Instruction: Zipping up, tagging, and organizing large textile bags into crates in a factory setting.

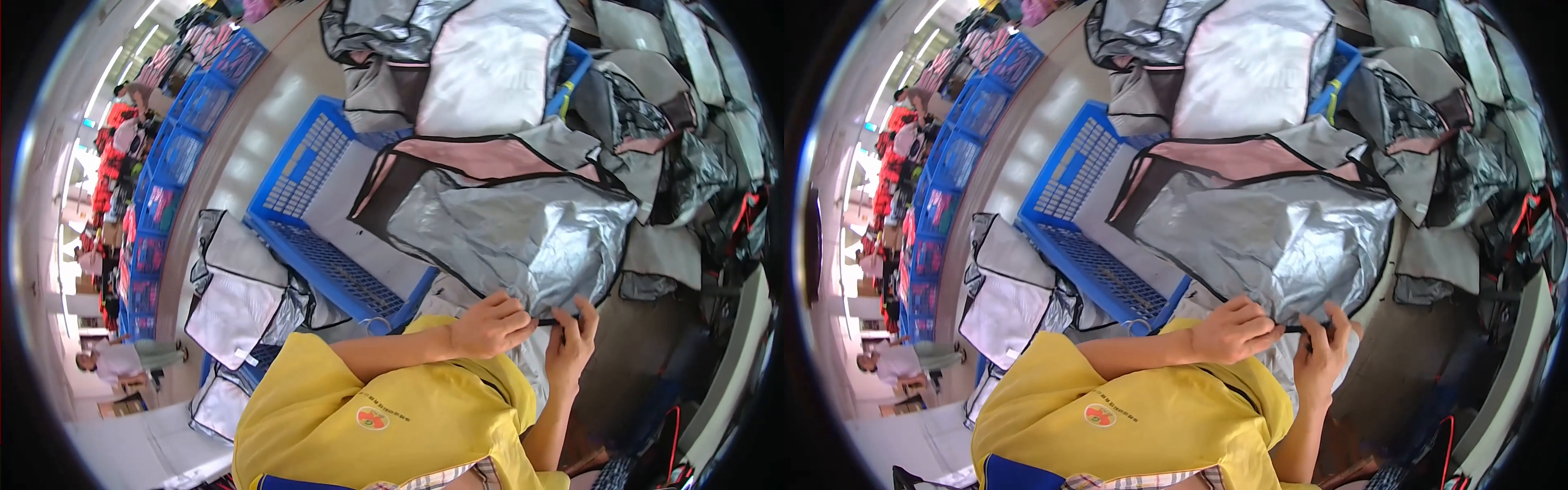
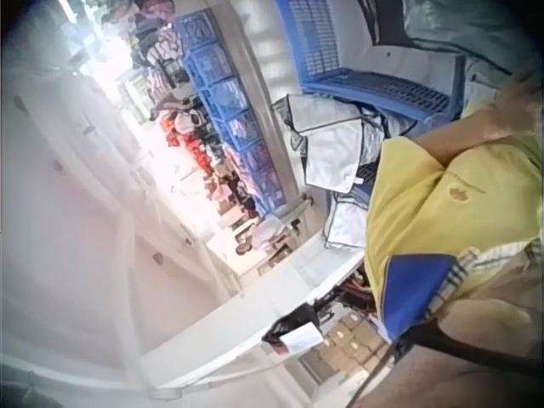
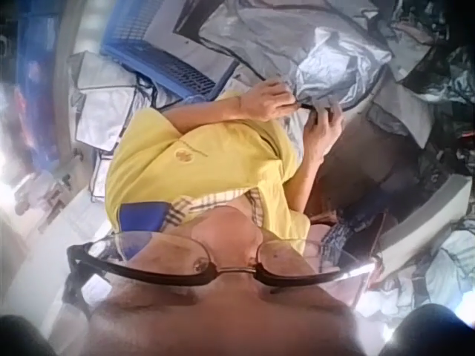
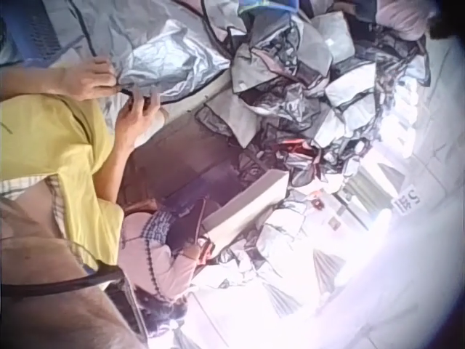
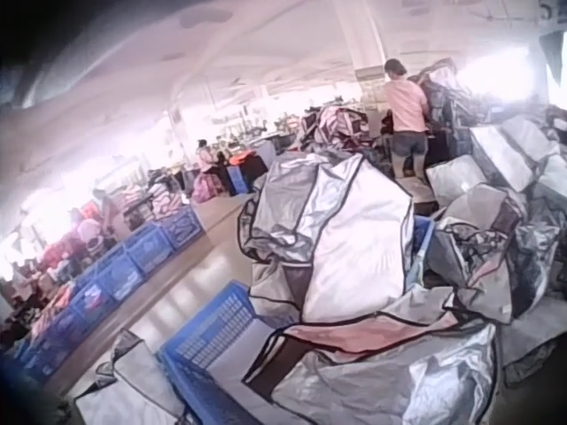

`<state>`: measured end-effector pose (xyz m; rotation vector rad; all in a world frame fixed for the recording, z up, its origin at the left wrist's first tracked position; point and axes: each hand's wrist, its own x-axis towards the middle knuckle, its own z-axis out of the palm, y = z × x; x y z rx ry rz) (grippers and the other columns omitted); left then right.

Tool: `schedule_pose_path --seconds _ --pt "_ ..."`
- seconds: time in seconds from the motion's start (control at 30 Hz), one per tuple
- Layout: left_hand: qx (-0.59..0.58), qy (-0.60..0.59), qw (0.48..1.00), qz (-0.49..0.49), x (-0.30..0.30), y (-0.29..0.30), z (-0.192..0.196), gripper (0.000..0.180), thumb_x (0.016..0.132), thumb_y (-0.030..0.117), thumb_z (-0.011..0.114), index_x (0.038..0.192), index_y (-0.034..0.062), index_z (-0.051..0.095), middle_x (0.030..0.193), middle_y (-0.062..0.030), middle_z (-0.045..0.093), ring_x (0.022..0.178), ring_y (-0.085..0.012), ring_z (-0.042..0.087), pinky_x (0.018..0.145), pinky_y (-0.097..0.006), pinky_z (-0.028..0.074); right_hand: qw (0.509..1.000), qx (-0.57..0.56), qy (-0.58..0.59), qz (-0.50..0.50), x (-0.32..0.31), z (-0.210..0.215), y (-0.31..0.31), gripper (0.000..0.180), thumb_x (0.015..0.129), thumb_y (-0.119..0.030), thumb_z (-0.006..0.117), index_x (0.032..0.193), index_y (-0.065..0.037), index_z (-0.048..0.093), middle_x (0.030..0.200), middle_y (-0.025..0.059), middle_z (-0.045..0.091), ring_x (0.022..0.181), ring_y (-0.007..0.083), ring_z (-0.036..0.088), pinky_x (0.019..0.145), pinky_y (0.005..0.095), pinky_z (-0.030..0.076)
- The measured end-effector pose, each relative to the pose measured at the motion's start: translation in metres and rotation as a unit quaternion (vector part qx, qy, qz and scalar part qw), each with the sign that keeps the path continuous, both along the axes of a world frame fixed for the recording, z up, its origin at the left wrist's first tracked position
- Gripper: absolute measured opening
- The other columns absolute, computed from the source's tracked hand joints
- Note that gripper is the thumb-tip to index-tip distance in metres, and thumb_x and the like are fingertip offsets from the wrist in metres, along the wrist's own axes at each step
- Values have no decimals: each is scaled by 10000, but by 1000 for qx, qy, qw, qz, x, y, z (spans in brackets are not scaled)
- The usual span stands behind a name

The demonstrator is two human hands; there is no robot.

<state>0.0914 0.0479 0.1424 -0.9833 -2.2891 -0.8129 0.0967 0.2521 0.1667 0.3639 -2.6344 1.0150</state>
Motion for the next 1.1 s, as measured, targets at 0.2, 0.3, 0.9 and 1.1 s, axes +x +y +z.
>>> schedule_pose_path --seconds 0.2,0.3,0.9,1.1 --pt "38 -81 985 145 -14 -75 32 207 829 108 741 1020 66 676 968 -74 634 924 -271 606 841 -433 455 998 -13 -50 26 32 -30 14 273 714 176 617 867 -38 686 962 127 684 822 325 672 655 383 524" --pt "77 -36 904 420 -43 -146 16 255 918 100 735 1129 22 614 1021 -176 623 913 -350 598 821 -482 474 998 -25 -54 17 43 -40 15 348 684 220 609 868 -52 724 956 118 688 786 311 674 625 372 530" --pt "124 -550 805 185 -14 -209 -46 132 964 12 661 976 -1 530 736 -60 512 666 -93 484 606 -279 454 974 -55 -218 -35 58 -73 30 217 808 107 641 903 -43 767 976 120 723 857 305 720 740 360 575" --pt "41 -410 892 188 13 -175 -35 240 768 -39 618 994 16 557 842 -185 525 696 -366 567 637 -430 488 950 37 -310 1 39 -54 47 297 825 49 604 1038 -70 773 1107 104 742 990 336 726 870 402 583"
